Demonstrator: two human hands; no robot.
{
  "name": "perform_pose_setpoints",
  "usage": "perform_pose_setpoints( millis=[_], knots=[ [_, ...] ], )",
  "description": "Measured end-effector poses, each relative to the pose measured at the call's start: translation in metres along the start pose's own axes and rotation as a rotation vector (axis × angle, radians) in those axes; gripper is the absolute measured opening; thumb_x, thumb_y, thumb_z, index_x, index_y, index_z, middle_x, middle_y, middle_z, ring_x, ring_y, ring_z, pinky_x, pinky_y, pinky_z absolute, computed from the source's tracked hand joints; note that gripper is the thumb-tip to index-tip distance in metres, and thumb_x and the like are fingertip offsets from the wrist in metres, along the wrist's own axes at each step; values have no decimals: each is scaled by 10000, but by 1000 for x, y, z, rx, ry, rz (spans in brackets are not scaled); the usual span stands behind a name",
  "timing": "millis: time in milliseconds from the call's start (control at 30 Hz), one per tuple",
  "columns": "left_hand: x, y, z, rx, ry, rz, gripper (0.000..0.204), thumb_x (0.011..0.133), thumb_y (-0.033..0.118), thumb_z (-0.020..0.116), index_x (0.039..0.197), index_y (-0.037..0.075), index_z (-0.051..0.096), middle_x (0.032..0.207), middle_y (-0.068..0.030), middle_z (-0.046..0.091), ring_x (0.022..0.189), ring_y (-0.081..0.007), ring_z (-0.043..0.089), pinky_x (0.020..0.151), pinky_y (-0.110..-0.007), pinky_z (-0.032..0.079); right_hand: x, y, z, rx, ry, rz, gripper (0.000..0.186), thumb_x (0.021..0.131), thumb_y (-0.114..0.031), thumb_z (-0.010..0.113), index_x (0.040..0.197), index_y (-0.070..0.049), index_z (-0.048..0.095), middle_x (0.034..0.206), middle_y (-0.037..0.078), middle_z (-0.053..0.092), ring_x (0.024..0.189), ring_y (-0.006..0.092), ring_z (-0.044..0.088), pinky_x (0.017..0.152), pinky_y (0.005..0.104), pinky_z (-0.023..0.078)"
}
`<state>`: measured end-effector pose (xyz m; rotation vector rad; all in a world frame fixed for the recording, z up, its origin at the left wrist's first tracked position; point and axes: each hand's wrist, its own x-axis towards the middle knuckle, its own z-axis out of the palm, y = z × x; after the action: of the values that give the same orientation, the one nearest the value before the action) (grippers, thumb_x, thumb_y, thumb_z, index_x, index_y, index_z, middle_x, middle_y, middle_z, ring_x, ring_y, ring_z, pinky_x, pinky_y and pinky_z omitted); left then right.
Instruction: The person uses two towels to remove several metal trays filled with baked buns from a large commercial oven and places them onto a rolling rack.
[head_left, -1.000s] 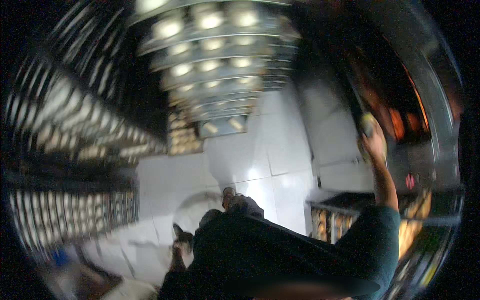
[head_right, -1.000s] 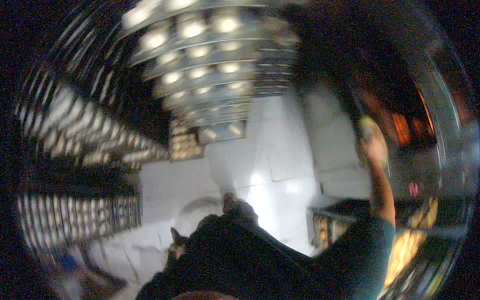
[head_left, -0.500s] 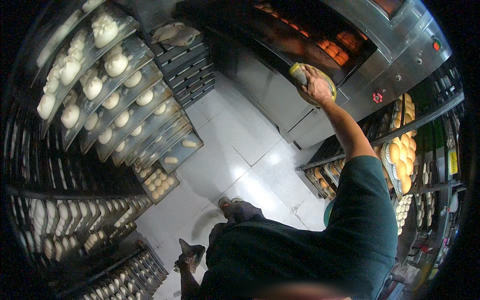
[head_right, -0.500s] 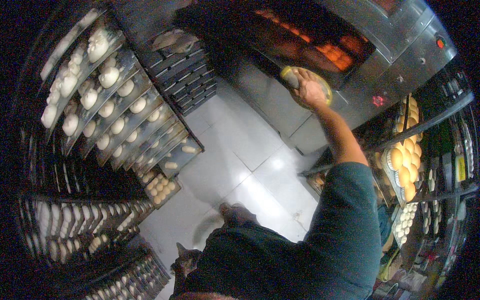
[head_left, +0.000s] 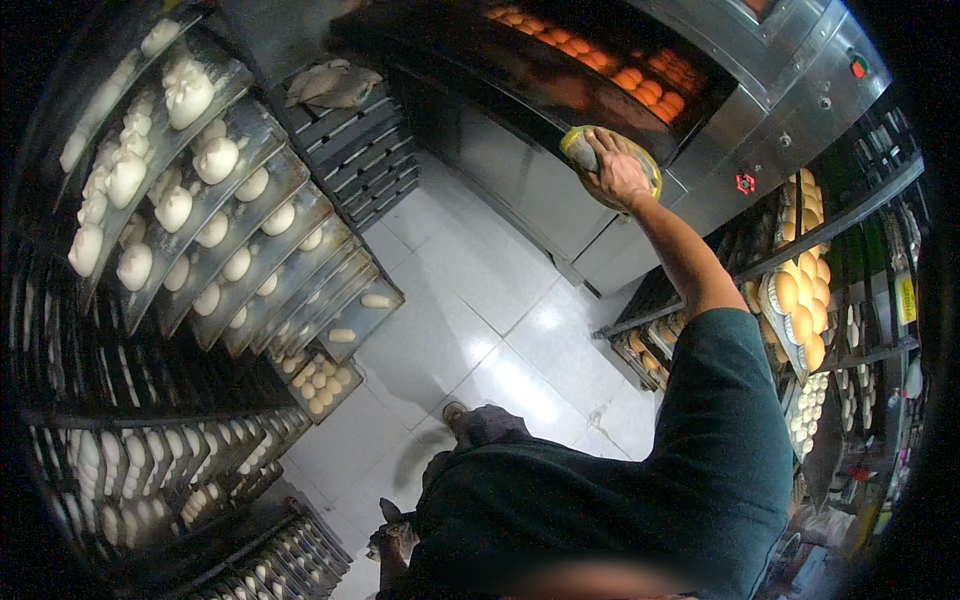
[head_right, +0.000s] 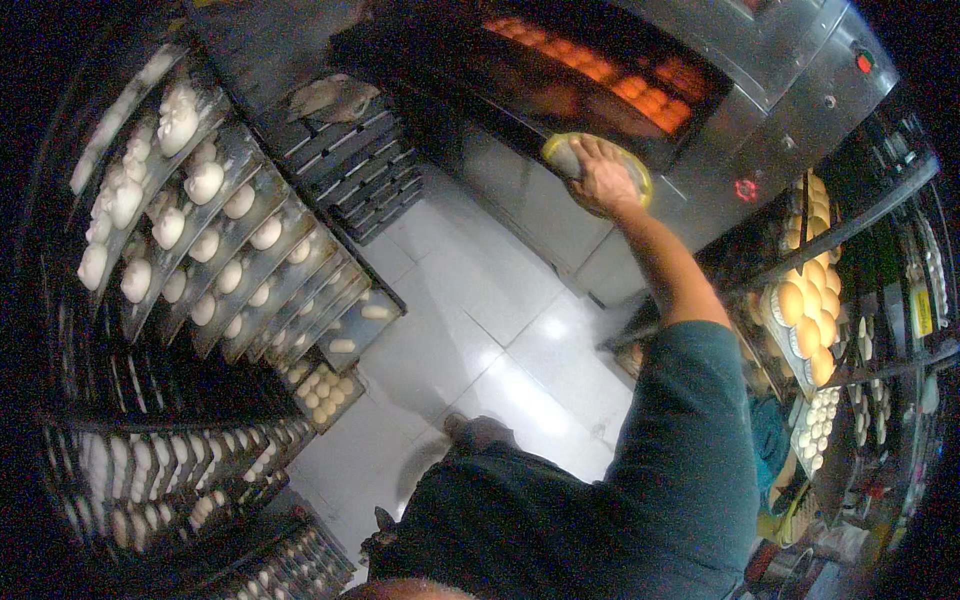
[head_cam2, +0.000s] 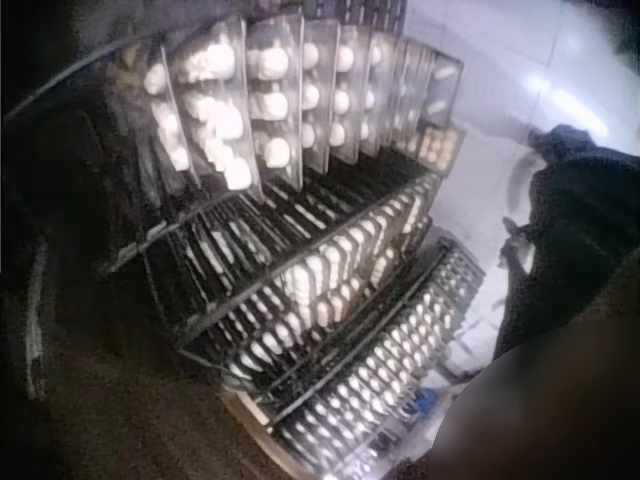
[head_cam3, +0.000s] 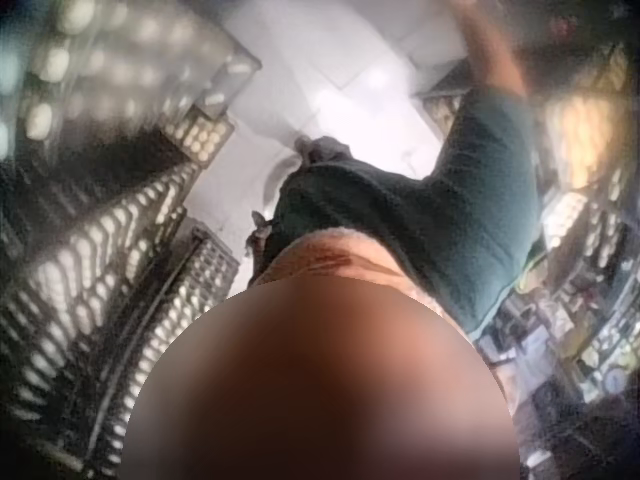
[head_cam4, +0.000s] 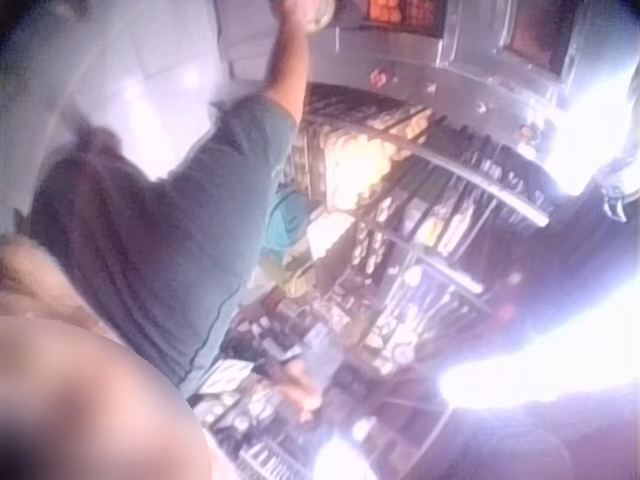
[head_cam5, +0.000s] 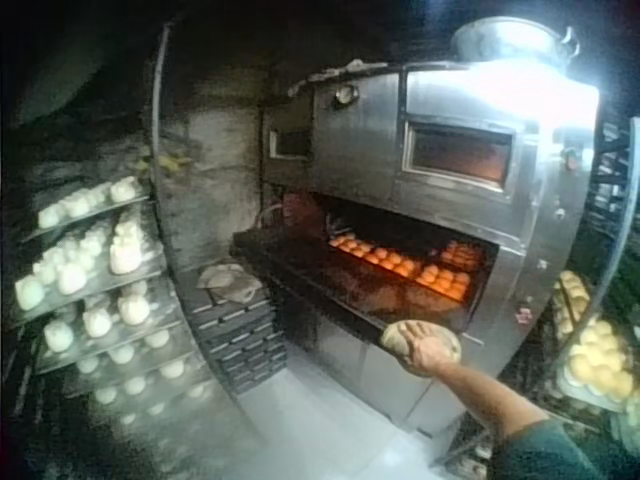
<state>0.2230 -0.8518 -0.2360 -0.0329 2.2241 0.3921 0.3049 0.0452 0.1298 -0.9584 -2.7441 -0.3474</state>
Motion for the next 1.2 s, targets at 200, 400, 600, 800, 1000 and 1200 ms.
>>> perform_pose_setpoints(
  millis=[200, 400, 600, 800, 1000, 1200],
  knots=[
    [17, 12, -1, -2, -18, 14, 453, 899, 360, 641, 1178, 3, 619, 1031, -181, 690, 964, -354, 663, 815, -415, 526, 2, 5, 4, 24, 12, -20, 771, 791, -241, 730, 1458, -92, 375, 1490, 164, 388, 1374, 384, 352, 1157, 451, 303],
    [31, 31, -3, -46, -16, 66, 449, 898, 362, 641, 1169, 6, 625, 1019, -184, 693, 955, -356, 666, 810, -416, 529, 1, -1, -2, 50, 9, -9, 727, 811, -242, 705, 1446, -77, 391, 1474, 187, 394, 1363, 378, 364, 1153, 446, 305],
    [36, 50, -1, -74, -23, 101, 444, 896, 364, 641, 1161, 8, 630, 1007, -187, 696, 946, -357, 670, 805, -416, 532, 0, -8, -13, 53, -5, 3, 763, 802, -257, 713, 1451, -49, 370, 1471, 203, 396, 1375, 385, 352, 1155, 447, 301],
    [35, 55, 4, -60, -41, 98, 439, 895, 367, 641, 1153, 11, 635, 995, -189, 699, 938, -359, 673, 800, -416, 534, 1, -5, -7, 30, -5, -3, 787, 785, -247, 720, 1457, -51, 360, 1471, 205, 401, 1370, 393, 361, 1155, 452, 302],
    [34, 64, 1, -20, -55, 104, 435, 894, 369, 641, 1144, 14, 641, 984, -192, 702, 929, -360, 677, 795, -416, 537, -1, 1, -5, 44, 14, -16, 768, 781, -246, 722, 1448, -60, 388, 1472, 191, 409, 1356, 400, 379, 1143, 451, 322],
    [36, 92, -6, -5, -73, 166, 431, 892, 371, 642, 1136, 16, 646, 972, -195, 705, 920, -362, 680, 790, -416, 540, -2, 5, -1, 76, 37, -14, 718, 814, -248, 693, 1446, -76, 398, 1475, 181, 410, 1348, 403, 392, 1135, 455, 331]
  ],
)
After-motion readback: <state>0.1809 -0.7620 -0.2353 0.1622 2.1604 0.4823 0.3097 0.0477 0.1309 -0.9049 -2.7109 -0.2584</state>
